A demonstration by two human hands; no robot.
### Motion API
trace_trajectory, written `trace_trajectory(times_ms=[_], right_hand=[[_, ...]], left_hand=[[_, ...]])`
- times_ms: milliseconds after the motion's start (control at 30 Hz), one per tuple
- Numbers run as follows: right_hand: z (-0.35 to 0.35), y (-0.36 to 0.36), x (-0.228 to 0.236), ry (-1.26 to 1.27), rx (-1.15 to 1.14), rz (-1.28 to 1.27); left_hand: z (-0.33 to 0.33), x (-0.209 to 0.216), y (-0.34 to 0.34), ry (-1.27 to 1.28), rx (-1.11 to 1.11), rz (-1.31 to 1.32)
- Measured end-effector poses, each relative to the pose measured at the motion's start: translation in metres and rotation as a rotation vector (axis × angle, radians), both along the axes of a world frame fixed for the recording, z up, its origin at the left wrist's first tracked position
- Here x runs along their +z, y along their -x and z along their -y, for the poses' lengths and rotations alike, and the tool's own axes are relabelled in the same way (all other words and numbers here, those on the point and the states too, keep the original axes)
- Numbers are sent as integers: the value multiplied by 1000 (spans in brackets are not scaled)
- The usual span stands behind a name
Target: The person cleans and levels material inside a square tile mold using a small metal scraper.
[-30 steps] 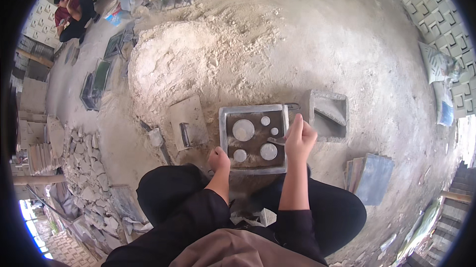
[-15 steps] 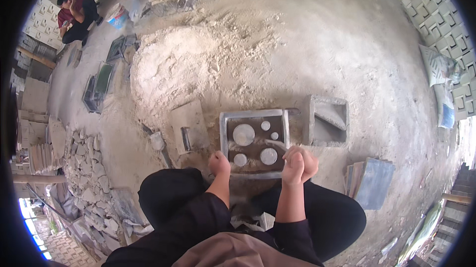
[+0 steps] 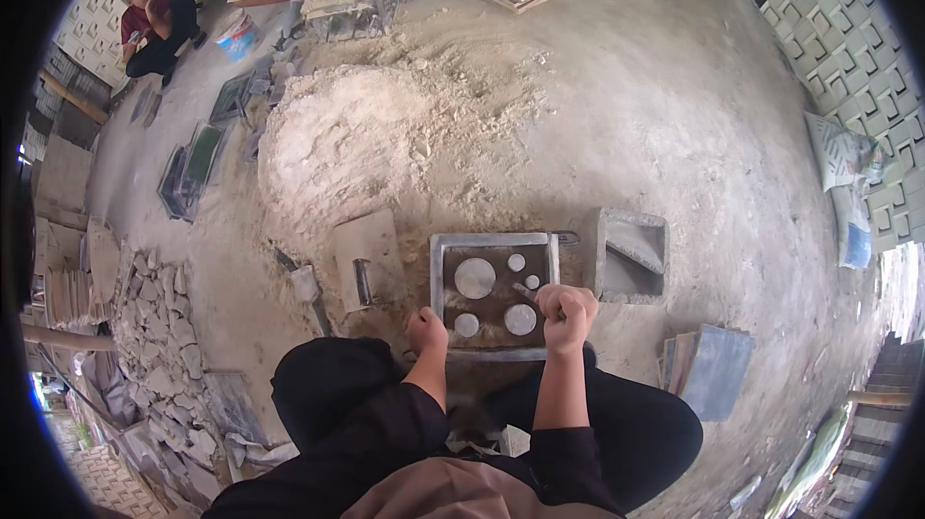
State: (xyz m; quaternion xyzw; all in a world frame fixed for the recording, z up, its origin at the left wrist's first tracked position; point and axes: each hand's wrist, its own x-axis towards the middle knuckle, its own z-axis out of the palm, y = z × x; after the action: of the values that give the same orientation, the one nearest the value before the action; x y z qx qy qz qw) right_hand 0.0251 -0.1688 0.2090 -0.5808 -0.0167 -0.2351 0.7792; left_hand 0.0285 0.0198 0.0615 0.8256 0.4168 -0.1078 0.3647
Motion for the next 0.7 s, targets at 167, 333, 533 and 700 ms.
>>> trace_trajectory(times_ms=[167, 333, 533, 700], right_hand=[[-17, -9, -9, 31, -194, -39], [-31, -21, -6, 103, -500, -19], [-1, -42, 9, 399, 171, -242], [-10, -58, 12, 398, -16, -168]], left_hand=[[2, -3, 5, 5, 31, 2], [3, -6, 3, -13, 0, 25], [0, -6, 1, -20, 29, 15], [0, -6, 5, -17, 1, 1]])
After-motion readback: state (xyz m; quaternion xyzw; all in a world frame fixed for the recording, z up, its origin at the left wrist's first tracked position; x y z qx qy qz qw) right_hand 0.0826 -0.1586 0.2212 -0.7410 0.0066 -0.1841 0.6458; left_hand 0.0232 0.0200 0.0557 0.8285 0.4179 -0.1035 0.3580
